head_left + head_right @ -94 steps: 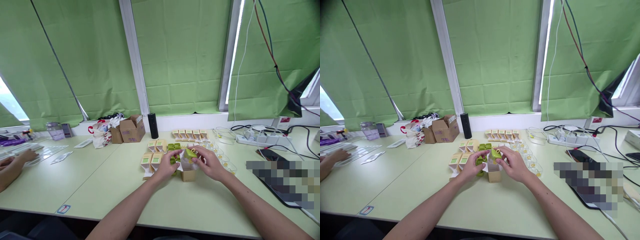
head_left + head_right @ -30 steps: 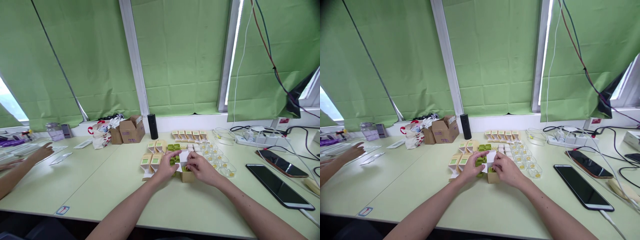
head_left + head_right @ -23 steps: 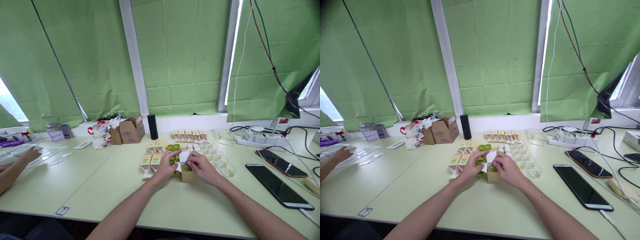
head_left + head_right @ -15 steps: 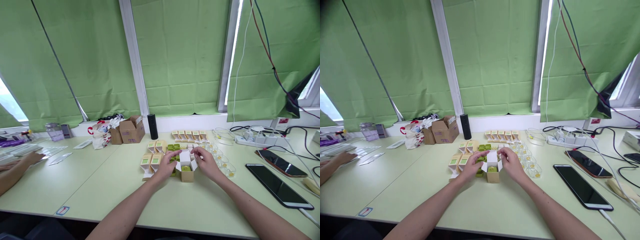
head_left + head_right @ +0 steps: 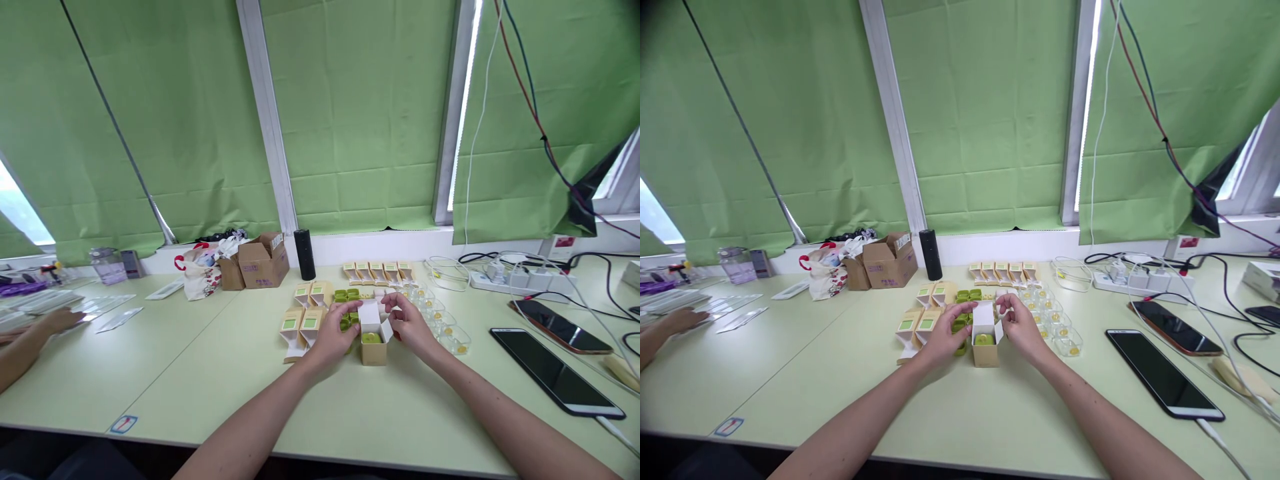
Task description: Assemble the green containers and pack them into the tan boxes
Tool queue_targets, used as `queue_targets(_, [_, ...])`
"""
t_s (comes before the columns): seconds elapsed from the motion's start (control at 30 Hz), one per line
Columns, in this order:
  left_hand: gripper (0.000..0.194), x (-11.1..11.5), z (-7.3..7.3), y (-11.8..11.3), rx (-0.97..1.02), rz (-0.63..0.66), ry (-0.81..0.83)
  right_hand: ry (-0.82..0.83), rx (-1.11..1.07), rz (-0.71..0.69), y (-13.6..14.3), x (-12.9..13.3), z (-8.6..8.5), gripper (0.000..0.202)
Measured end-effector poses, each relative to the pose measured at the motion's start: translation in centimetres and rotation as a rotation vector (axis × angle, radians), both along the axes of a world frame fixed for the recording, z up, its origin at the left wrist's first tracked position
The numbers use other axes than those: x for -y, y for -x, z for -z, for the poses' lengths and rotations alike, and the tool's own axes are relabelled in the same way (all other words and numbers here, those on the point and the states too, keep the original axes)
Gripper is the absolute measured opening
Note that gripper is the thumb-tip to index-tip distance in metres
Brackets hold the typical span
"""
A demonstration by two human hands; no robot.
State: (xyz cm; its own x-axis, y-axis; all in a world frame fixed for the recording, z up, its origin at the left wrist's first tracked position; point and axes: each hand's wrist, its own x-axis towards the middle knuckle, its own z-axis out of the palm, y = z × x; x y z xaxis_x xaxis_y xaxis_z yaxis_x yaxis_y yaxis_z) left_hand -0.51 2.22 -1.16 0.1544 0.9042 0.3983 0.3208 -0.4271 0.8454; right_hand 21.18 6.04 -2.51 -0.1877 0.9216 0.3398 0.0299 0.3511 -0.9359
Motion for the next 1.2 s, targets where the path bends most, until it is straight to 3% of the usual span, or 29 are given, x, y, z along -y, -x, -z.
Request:
queue_targets(0.47, [0.050, 1.4, -0.9, -0.4, -0.186, -0.059, 0.038, 0.099, -0.078, -0.065, 0.3, 0.7, -0.3, 0.047])
queue_targets(1.2, [0.046, 1.7, -1.1, -0.9, -0.294, -0.120, 0.005, 0.069, 0.017, -0.077, 1.0, 1.2, 0.4, 0.049])
